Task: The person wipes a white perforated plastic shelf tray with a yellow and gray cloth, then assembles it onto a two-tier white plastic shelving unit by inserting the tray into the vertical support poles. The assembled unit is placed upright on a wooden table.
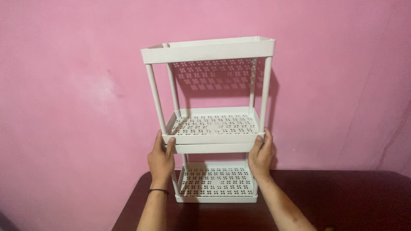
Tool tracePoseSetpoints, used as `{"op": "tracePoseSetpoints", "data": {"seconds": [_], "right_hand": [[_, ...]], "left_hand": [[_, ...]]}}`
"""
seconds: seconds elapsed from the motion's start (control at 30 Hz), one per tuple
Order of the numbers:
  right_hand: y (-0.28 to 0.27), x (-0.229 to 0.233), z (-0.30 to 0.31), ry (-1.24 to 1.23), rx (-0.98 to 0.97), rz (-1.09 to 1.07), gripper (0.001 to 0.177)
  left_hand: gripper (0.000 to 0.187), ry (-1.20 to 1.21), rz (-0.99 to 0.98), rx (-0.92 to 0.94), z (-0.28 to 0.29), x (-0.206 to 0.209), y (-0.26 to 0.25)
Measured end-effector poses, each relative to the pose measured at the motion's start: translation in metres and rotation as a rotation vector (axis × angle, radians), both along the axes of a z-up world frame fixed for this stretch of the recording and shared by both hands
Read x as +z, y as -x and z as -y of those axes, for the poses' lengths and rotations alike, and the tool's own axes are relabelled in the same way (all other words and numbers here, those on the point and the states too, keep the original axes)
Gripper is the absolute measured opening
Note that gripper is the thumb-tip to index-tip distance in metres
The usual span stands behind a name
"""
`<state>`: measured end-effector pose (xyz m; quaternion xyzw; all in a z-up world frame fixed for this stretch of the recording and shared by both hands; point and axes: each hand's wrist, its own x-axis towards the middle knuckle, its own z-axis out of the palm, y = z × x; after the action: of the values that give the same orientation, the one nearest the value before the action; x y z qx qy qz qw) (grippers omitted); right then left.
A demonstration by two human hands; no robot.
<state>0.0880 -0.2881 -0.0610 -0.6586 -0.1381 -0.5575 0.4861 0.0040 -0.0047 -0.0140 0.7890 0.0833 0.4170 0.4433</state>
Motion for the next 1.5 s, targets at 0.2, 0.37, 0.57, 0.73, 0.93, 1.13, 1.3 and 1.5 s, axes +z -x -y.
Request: {"op": "tracePoseSetpoints", "data": {"seconds": [0.2,0.37,0.57,0.73,0.93,1.13,1.3,1.5], "right_hand": [[0.004,0.001,-0.002,0.054,-0.014,0.1,0.04],[-0.001,-0.005,0.0,0.044,-0.053,0.09,0.042],[-0.009,-0.013,0.001,0.073,-0.072,0.112,0.044],[0.002,-0.009,0.001,0.074,-0.037,0.055,0.046],[0.041,0.012,0.028,0.084,0.195,-0.732,0.057],[0.105,-0.022,0.138,0.82,0.012,-1.013,0.05],[0.155,-0.074,0.222,1.119,-0.056,-1.55,0.063],[0.175,-0.098,0.268,0.961,0.01,-1.601,0.072]], "left_hand": [[0.054,0.072,0.103,-0.001,0.0,-0.016,-0.009],[0.057,0.082,0.32,-0.097,-0.002,-0.031,-0.019],[0.059,0.02,0.302,-0.009,-0.003,-0.036,-0.022],[0.061,-0.112,0.287,0.065,0.001,-0.038,-0.02],[0.071,-0.503,0.545,0.423,0.019,-0.05,-0.01],[0.019,-0.522,0.418,-0.279,0.117,-0.104,0.018],[0.046,-0.503,-0.493,-0.963,0.228,-0.144,0.081],[0.064,-0.636,-0.544,-1.218,0.307,-0.171,0.127]]}}
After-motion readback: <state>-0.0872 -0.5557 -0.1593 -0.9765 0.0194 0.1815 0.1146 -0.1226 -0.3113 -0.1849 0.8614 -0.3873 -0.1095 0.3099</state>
